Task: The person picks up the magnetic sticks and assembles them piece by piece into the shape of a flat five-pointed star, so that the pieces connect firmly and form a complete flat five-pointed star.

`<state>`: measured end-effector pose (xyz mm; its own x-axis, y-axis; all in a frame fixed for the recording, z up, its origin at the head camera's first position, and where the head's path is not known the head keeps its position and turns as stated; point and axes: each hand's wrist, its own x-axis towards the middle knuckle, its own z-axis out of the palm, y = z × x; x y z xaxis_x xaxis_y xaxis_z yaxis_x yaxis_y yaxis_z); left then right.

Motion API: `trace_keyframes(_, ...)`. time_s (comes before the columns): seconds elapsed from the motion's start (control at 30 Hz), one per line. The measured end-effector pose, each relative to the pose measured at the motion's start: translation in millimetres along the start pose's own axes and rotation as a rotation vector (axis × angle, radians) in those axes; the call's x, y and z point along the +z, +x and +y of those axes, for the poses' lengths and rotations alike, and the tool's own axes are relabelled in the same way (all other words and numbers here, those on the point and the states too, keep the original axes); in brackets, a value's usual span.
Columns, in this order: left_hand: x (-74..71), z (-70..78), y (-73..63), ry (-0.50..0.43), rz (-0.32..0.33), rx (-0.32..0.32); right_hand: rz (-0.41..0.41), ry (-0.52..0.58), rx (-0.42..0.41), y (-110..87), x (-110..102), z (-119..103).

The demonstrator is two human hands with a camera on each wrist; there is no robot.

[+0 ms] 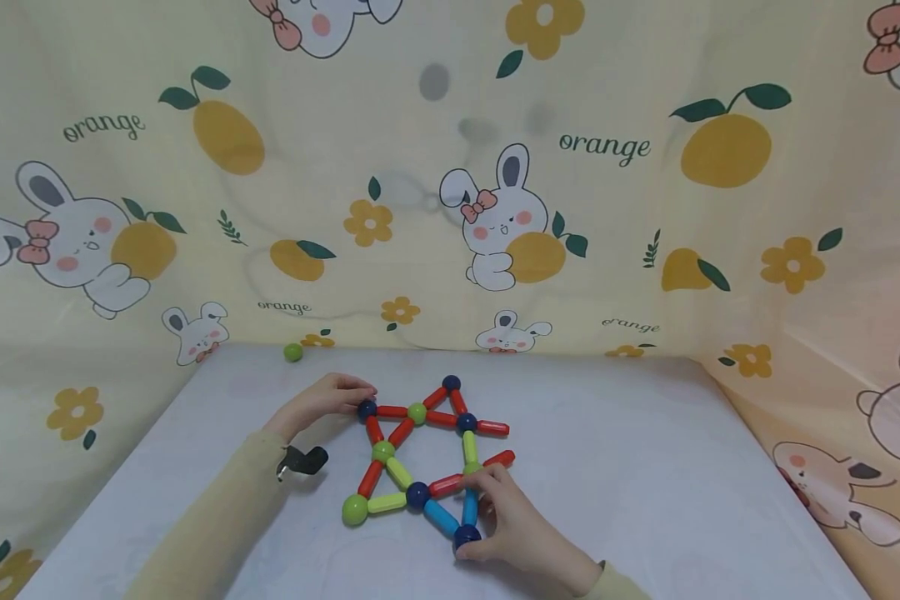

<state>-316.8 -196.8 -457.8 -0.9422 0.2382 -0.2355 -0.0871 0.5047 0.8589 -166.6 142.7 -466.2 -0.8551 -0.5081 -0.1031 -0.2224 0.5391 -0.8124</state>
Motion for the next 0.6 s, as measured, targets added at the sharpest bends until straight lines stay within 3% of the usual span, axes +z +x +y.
trace_keyframes(0.23, -1.6, -3.7, -7.1, 0.032, -0.023, 0.04, 0.015, 0.008, 0.021, -1.4, -11, 11)
trace_keyframes(0.6, -4.1, -15.6, -28.2, 0.037, -0.099, 0.058, 0.01, 0.135, 0.035, 4.6, -54, 38)
